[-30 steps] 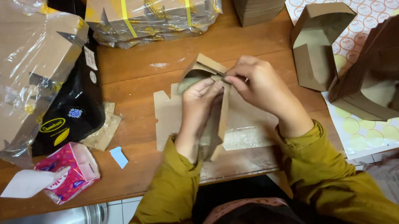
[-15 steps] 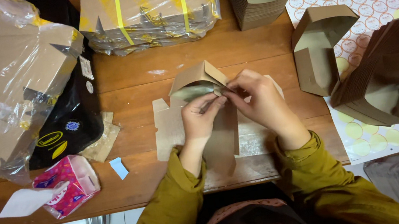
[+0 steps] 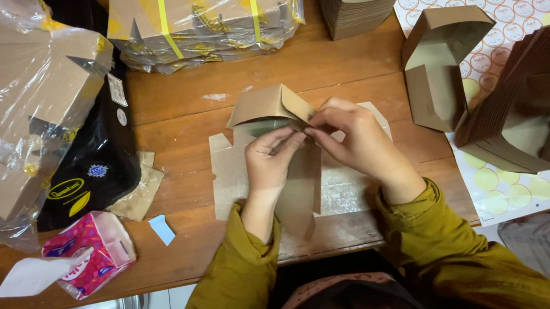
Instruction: The person assembles small cardboard boxes by folding the flat pieces and securing the flaps. They handle multiple boxes, stacking the finished ones on the table.
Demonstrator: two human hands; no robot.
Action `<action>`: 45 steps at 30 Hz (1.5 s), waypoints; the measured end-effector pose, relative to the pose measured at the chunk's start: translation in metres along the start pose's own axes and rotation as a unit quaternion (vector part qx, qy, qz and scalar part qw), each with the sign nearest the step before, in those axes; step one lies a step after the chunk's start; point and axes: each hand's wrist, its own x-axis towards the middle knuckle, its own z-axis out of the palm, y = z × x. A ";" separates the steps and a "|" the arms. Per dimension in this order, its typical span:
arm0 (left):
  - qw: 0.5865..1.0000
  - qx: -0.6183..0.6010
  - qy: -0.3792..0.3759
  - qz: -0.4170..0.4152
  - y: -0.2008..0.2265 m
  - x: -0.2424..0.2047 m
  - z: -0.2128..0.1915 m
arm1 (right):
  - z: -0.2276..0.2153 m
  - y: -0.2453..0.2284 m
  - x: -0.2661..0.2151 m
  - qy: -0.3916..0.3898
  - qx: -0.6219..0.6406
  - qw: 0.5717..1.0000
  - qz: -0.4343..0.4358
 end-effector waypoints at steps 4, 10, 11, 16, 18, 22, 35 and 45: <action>1.000 -0.005 0.003 0.000 0.006 0.003 0.001 | 0.003 0.002 0.000 0.002 0.015 1.000 -0.003; 0.999 0.015 0.009 0.028 0.013 0.000 0.001 | 0.007 0.007 -0.004 0.016 -0.008 1.000 -0.019; 0.999 0.010 0.008 0.033 0.009 0.001 -0.001 | 0.007 0.008 -0.004 0.003 -0.008 1.000 -0.018; 0.999 0.022 -0.009 0.033 0.011 0.002 -0.004 | 0.000 0.001 -0.001 -0.018 -0.003 1.000 -0.024; 0.999 -0.006 0.007 0.039 0.019 0.003 -0.002 | -0.002 -0.003 0.001 -0.018 0.038 0.999 -0.011; 0.998 -0.038 0.015 0.051 0.013 0.002 -0.004 | -0.001 0.004 -0.002 -0.009 0.048 0.999 0.008; 0.997 -0.057 -0.014 0.047 0.028 0.003 -0.007 | 0.003 -0.011 0.005 -0.028 -0.004 0.996 -0.082; 0.998 0.011 0.011 0.053 0.043 0.000 -0.007 | 0.011 0.001 0.002 -0.043 -0.036 0.990 -0.126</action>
